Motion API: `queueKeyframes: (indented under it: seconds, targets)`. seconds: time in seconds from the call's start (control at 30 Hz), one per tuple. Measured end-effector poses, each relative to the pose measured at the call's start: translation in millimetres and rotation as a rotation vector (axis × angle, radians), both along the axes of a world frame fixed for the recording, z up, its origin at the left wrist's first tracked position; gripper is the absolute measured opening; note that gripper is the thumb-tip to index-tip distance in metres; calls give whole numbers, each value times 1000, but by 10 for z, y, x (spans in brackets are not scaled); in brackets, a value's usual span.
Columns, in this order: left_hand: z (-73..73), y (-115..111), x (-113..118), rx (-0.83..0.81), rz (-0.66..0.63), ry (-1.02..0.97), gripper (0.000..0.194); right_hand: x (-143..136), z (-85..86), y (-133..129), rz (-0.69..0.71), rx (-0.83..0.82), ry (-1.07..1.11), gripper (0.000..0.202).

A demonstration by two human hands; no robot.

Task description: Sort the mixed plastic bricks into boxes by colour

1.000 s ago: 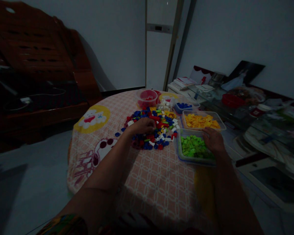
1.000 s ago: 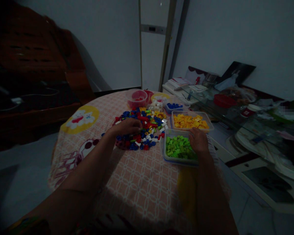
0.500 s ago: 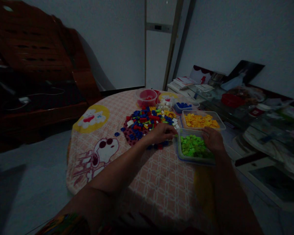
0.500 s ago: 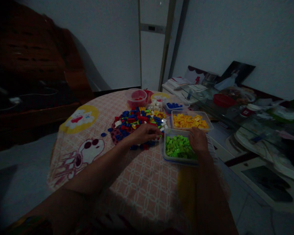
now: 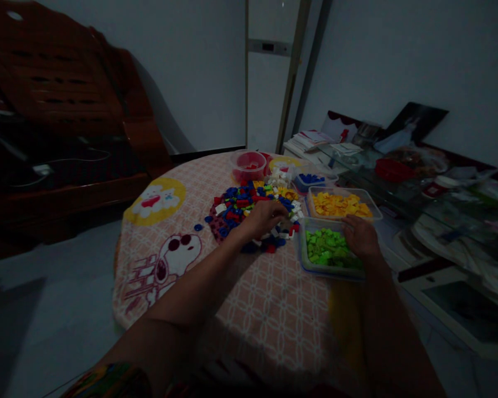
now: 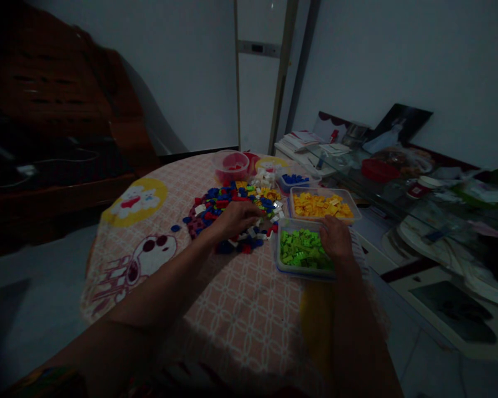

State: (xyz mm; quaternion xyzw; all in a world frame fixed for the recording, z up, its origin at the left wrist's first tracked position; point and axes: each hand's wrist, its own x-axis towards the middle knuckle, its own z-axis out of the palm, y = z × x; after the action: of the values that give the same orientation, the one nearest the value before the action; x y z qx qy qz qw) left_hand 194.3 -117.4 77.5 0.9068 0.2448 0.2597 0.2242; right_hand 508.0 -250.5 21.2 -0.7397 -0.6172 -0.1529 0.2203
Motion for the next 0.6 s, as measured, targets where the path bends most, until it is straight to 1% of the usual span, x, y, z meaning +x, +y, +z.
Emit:
queueKeyframes:
  seconds: [0.13,0.2,0.27,0.43,0.6]
  targets:
    - [36,295,-290,-21,132,244,17,-7,14,-5,7,-3,17,35]
    - [22,398,-407,-51,183,366,16,-11,17,-9,5,-2,24,34]
    - [-10,462,-477,-52,214,435,14,-15,20,-11,3,2,27,34]
    - [-100,487,-474,-32,193,518,16,-10,28,-12,3,-8,8,35]
    - [-104,462,-454,-14,155,510,14,7,7,-13,5,-11,7,35]
